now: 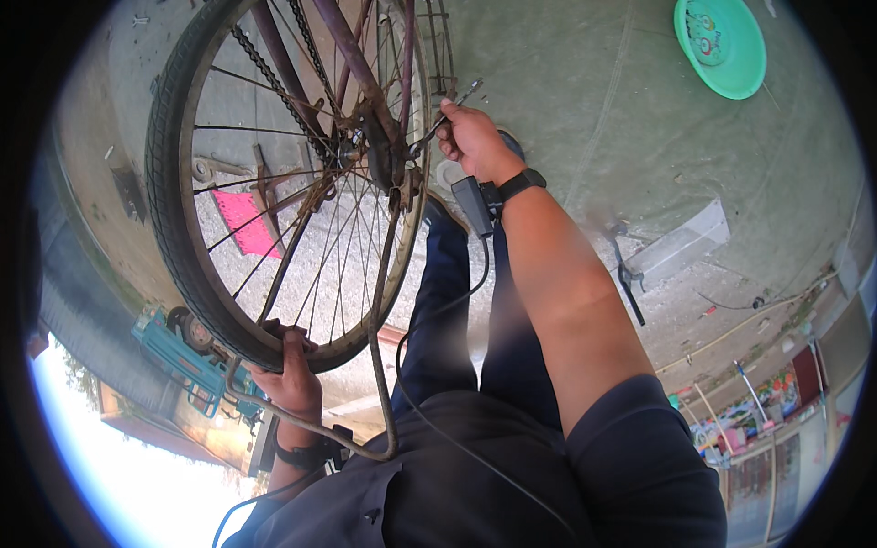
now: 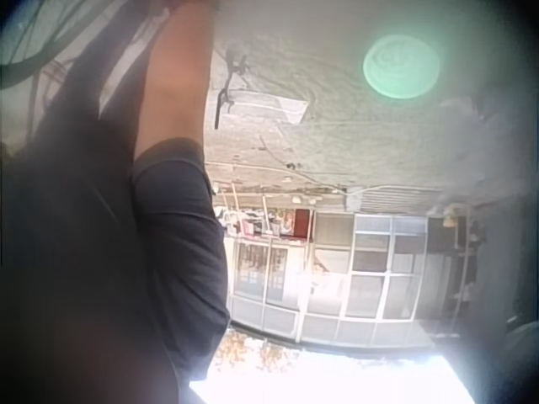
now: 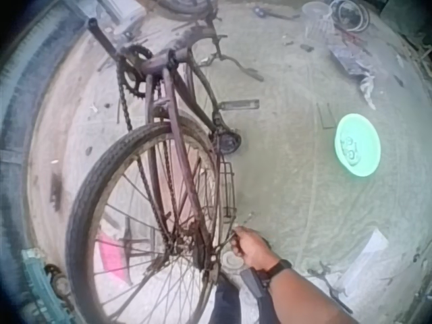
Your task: The person uses a wrench to tighten bolts on the rear wheel axle and brake assembly of a bicycle. They rotate the wheel to check alignment and continue adjusting the brake cable tension.
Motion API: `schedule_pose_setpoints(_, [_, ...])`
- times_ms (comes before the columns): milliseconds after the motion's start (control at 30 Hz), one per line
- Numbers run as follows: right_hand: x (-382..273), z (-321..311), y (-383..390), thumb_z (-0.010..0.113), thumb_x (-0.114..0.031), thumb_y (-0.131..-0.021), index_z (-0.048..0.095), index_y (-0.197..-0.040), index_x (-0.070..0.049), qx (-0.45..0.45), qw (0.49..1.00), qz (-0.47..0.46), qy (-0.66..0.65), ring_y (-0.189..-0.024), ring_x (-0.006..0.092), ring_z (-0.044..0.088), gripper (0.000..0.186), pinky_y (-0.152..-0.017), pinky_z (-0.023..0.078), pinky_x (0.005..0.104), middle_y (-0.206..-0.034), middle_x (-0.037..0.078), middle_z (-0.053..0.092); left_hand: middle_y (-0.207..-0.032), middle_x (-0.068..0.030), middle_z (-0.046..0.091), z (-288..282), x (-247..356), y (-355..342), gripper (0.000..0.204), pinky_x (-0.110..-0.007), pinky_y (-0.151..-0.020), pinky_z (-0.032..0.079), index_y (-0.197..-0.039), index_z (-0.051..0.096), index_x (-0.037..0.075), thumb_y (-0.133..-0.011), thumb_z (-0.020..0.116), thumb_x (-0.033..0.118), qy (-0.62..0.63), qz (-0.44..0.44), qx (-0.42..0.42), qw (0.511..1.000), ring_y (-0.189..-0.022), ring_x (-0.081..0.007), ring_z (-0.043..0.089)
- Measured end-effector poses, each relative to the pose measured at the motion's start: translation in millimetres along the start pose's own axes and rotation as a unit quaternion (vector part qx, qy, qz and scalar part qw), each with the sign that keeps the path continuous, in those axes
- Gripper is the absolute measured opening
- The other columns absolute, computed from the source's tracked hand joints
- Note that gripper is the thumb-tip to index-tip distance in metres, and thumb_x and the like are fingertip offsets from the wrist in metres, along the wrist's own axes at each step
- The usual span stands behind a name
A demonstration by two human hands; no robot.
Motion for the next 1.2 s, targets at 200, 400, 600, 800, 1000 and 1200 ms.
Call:
schedule_pose_setpoints(200, [1.7,2.7,-1.5,0.053,-0.033,-0.101,0.049,-0.086,-0.009,0.009,0.999,-0.015,0.027,-0.048,0.013,0.043,0.029,-0.043,0.03,0.0272,-0.063,0.001,0.047,-0.086,-0.0101,0.063,0.2,0.8,-1.8,0.023,-0.026,-0.061,0.053,-0.11,0.053,-0.003,-0.088,0.06,-0.006,-0.008,0.012,-0.007,1.0,-0.068,-0.0146,0.063])
schedule_pose_setpoints(400, [-6.1,10.0,8.3,0.052,-0.03,-0.101,0.05,-0.089,-0.007,0.025,0.994,-0.061,0.083,-0.047,0.0114,0.041,0.026,-0.043,0.03,0.026,-0.063,0.001,0.047,-0.086,-0.01,0.064,2.3,3.2,0.6,0.021,-0.026,-0.061,0.053,-0.108,0.054,-0.003,-0.087,0.061,-0.006,-0.003,0.007,0.001,1.0,-0.068,-0.0145,0.063])
schedule_pose_setpoints(600, [-22.7,26.0,21.7,0.053,-0.028,-0.101,0.053,-0.095,-0.003,0.015,0.951,-0.178,0.253,-0.049,0.0103,0.045,0.026,-0.046,0.037,0.026,-0.064,0.002,0.05,-0.084,-0.0105,0.063,4.8,7.4,-1.7,0.022,-0.026,-0.061,0.052,-0.109,0.052,-0.003,-0.088,0.058,-0.006,-0.024,-0.001,-0.003,1.0,-0.066,-0.0143,0.061])
schedule_pose_setpoints(800, [-17.5,32.7,51.9,0.053,-0.027,-0.101,0.059,-0.095,-0.001,-0.011,0.839,-0.34,0.424,-0.054,0.0098,0.049,0.028,-0.052,0.043,0.0263,-0.073,0.002,0.055,-0.081,-0.0117,0.062,6.0,9.0,-0.7,0.021,-0.027,-0.06,0.051,-0.109,0.05,-0.003,-0.088,0.054,-0.004,-0.041,0.003,-0.003,0.999,-0.065,-0.0139,0.059])
schedule_pose_setpoints(1000, [-34.8,21.4,60.6,0.053,-0.031,-0.1,0.062,-0.094,0.0,0.068,0.832,-0.389,0.389,-0.074,0.0098,0.055,0.033,-0.067,0.047,0.0274,-0.083,0.001,0.06,-0.084,-0.0098,0.063,4.7,6.1,0.0,0.022,-0.026,-0.062,0.052,-0.108,0.053,-0.003,-0.087,0.058,-0.006,-0.003,-0.008,-0.003,1.0,-0.068,-0.0137,0.061])
schedule_pose_setpoints(1200, [-72.0,60.7,57.8,0.056,-0.03,-0.099,0.064,-0.105,-0.004,-0.053,0.915,-0.352,0.19,-0.081,0.0099,0.055,0.029,-0.073,0.045,0.0251,-0.089,0.001,0.062,-0.084,-0.0061,0.062,3.6,-0.9,1.6,0.022,-0.025,-0.063,0.052,-0.108,0.055,-0.003,-0.087,0.062,-0.003,0.019,-0.001,-0.004,1.0,-0.071,-0.0117,0.061])
Point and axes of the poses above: each hand's wrist, its own y-axis away from the middle knuckle, its own z-axis out of the palm, x = y × z, the point moved 4 cm from there along -y, towards the middle knuckle
